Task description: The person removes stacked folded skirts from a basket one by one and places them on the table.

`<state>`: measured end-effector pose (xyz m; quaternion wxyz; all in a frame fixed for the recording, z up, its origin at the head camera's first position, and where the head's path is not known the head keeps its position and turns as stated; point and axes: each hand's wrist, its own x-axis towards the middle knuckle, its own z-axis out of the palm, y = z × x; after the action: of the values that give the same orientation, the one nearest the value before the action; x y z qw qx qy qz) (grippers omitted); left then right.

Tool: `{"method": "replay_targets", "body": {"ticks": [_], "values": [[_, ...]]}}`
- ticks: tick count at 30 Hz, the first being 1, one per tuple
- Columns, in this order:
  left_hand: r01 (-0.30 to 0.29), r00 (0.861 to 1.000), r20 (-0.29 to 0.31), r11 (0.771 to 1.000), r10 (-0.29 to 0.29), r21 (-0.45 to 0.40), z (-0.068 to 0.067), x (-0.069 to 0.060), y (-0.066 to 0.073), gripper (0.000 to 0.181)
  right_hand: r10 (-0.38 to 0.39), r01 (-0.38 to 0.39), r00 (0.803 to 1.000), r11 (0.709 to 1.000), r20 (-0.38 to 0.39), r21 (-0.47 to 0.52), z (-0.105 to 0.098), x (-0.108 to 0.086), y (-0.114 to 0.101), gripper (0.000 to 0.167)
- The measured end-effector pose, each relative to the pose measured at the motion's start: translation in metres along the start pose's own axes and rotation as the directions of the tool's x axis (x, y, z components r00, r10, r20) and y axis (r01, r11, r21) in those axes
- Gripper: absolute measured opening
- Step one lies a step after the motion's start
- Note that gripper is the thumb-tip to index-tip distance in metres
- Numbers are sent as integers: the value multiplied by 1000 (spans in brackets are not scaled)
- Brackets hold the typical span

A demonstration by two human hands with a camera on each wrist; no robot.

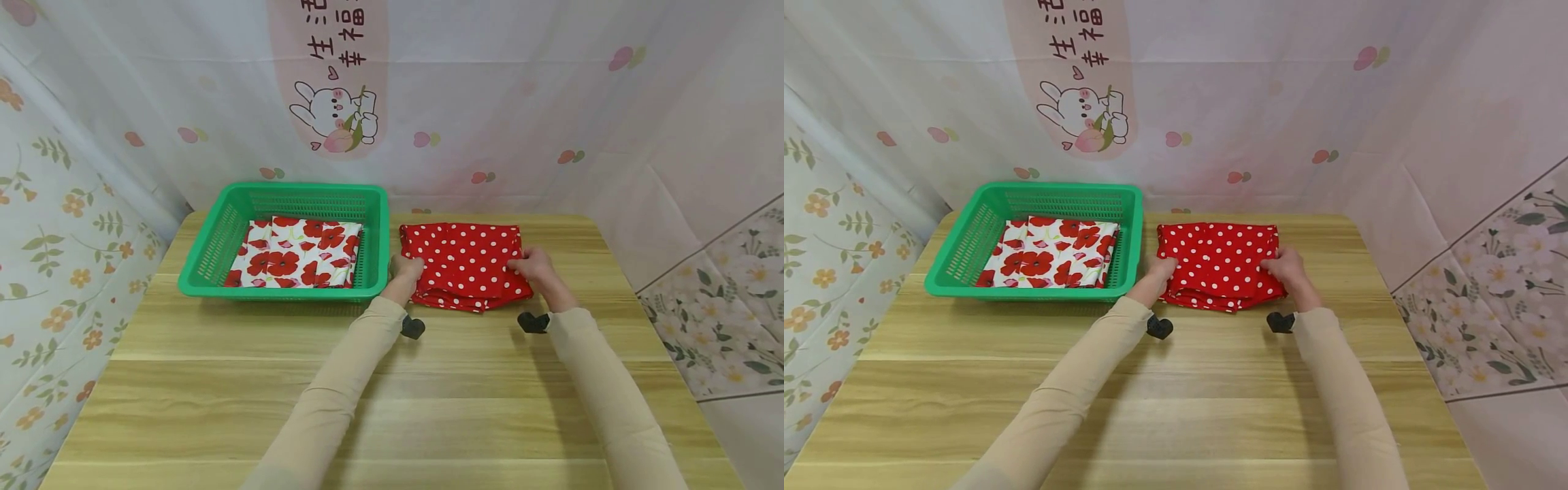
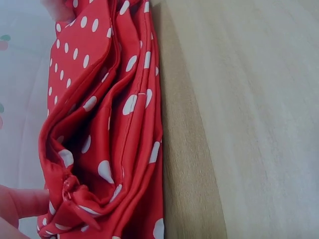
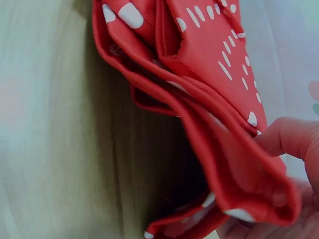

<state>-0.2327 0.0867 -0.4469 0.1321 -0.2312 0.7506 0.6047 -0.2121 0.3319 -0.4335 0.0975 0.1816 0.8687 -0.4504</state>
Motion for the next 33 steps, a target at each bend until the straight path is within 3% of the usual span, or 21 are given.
{"method": "replay_targets", "body": {"ticks": [5, 9, 12, 15, 18, 20, 23, 29, 33], "values": [[-46, 997, -60, 991, 54, 123, 3, -4, 1, 54, 22, -23, 999, 997, -23, -75, 3, -1, 2, 24], [-100, 987, -93, 951, 133, 293, 6, -5, 3, 64, 42, -45, 999, 989, -26, -138, 7, -2, 2, 37], [-132, 980, -95, 927, 175, 350, 8, -6, 5, 72, 34, -40, 999, 984, -41, -173, 9, -3, 0, 46], [-175, 971, -88, 909, 223, 378, 9, -8, 8, 75, -4, -24, 992, 974, -124, -224, 10, -3, -2, 53], [-231, 960, -57, 892, 274, 388, 11, -12, 11, 74, -56, -4, 972, 968, -230, -252, 11, -4, -6, 56], [-272, 953, -27, 889, 303, 369, 12, -15, 14, 74, -93, 17, 954, 967, -285, -256, 12, -4, -10, 57], [-329, 940, 16, 892, 341, 310, 13, -21, 18, 72, -135, 62, 941, 971, -311, -233, 13, -7, -19, 56], [-410, 911, 114, 902, 397, 134, 6, -34, 31, 66, -205, 154, 937, 969, -281, -196, 19, -12, -37, 54], [-439, 890, 162, 897, 426, 57, -3, -39, 39, 63, -242, 202, 935, 964, -258, -172, 25, -16, -48, 52]]}}
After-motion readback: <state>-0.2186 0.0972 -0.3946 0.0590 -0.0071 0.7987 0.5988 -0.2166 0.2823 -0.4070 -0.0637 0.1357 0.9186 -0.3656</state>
